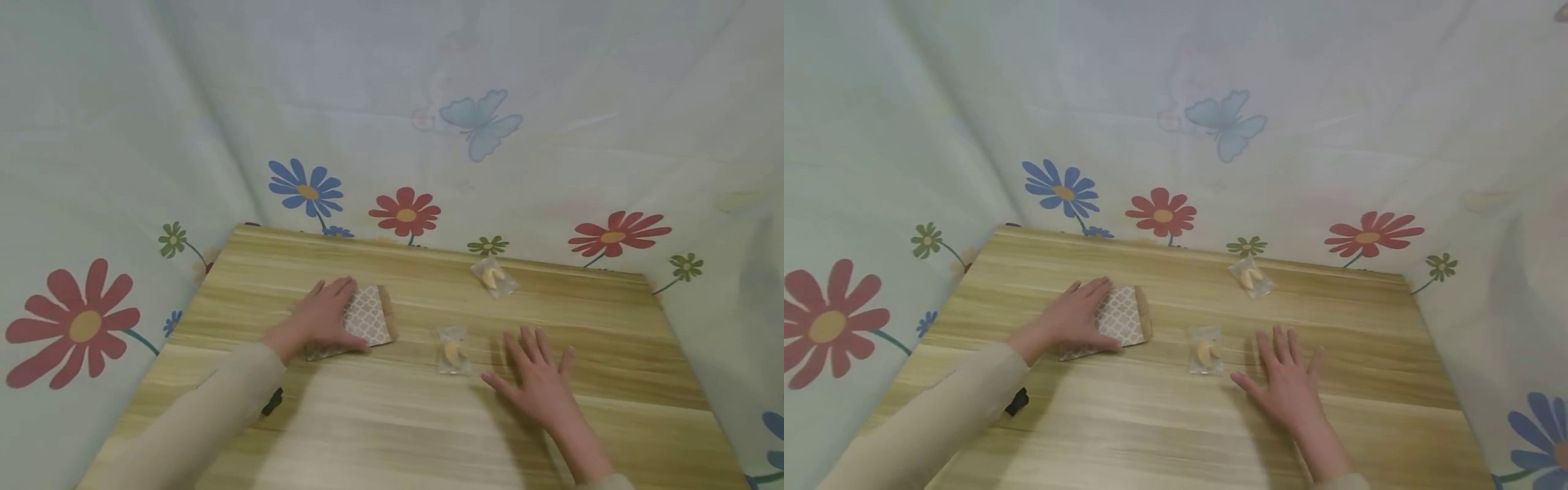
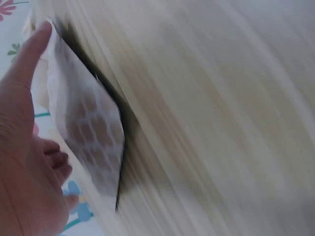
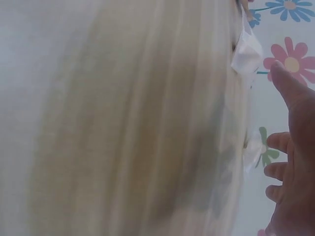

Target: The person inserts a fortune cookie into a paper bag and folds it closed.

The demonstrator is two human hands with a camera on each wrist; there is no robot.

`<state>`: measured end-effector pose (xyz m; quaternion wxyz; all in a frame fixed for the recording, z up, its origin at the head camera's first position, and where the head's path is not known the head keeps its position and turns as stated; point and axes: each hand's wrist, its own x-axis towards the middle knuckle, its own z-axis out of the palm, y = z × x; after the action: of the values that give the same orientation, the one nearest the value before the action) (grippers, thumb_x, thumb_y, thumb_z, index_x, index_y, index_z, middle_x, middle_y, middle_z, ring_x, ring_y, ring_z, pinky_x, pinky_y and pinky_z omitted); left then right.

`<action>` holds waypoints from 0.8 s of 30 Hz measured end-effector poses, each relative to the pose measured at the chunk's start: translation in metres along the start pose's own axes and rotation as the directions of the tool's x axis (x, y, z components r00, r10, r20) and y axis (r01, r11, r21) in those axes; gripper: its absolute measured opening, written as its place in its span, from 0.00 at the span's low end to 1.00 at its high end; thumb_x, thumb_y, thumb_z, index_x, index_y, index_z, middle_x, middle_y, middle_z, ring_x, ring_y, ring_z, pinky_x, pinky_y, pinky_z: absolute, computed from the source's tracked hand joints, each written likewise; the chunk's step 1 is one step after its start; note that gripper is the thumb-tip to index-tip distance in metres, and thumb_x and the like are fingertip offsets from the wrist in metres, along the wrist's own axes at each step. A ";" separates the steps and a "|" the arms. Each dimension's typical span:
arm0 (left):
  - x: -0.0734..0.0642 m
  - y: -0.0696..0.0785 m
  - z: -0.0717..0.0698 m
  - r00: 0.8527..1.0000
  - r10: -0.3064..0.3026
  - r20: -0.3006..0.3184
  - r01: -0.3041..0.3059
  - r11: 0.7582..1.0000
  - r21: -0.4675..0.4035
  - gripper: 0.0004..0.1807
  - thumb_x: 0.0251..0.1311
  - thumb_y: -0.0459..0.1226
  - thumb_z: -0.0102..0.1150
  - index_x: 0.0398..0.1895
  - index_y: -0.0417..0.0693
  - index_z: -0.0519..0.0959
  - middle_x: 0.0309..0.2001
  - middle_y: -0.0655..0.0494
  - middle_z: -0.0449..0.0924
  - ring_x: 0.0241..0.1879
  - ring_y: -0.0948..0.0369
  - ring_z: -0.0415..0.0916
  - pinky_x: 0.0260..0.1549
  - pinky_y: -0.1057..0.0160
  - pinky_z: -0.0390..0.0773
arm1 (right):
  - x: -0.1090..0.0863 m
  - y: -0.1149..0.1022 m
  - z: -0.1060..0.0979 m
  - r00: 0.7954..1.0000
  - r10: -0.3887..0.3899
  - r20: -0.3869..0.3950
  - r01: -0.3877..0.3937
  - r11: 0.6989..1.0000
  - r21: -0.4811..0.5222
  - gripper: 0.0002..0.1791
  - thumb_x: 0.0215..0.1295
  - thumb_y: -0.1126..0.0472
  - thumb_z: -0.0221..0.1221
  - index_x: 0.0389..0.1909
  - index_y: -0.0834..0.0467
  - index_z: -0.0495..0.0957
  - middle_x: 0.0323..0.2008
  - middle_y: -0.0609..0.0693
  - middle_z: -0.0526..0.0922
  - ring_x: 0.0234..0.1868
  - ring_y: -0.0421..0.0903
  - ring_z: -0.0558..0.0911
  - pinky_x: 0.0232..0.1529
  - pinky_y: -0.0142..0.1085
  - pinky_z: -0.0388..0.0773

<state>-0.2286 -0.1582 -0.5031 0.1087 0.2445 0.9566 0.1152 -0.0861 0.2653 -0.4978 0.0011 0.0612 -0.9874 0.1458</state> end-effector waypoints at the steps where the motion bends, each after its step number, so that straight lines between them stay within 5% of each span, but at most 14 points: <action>1: 0.003 0.002 0.002 1.000 -0.019 0.001 0.019 1.000 -0.001 0.80 0.39 0.80 0.70 0.86 0.37 0.51 0.85 0.40 0.50 0.85 0.45 0.46 0.81 0.38 0.41 | 0.001 -0.001 -0.001 1.000 -0.007 0.002 0.007 1.000 0.003 0.51 0.68 0.28 0.62 0.81 0.58 0.65 0.83 0.67 0.55 0.83 0.71 0.49 0.71 0.81 0.33; 7: 0.011 0.012 0.005 0.997 -0.078 0.010 0.078 0.997 0.002 0.84 0.35 0.82 0.70 0.86 0.37 0.49 0.85 0.40 0.49 0.85 0.43 0.44 0.81 0.38 0.38 | 0.007 -0.006 -0.007 1.000 -0.028 0.006 0.028 1.000 0.012 0.51 0.68 0.28 0.62 0.81 0.57 0.65 0.83 0.67 0.55 0.83 0.71 0.49 0.71 0.81 0.33; 24: 0.011 0.012 0.012 0.997 -0.077 0.027 0.076 0.996 0.056 0.85 0.33 0.82 0.71 0.85 0.35 0.50 0.85 0.37 0.49 0.85 0.42 0.42 0.81 0.39 0.44 | 0.009 -0.008 0.005 0.999 -0.045 -0.007 0.045 0.999 -0.019 0.53 0.66 0.28 0.64 0.80 0.58 0.66 0.82 0.66 0.56 0.83 0.69 0.50 0.72 0.80 0.32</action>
<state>-0.2298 -0.1400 -0.5130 0.1201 0.2122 0.9664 0.0810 -0.0943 0.2555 -0.5005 0.0088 0.0830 -0.9871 0.1367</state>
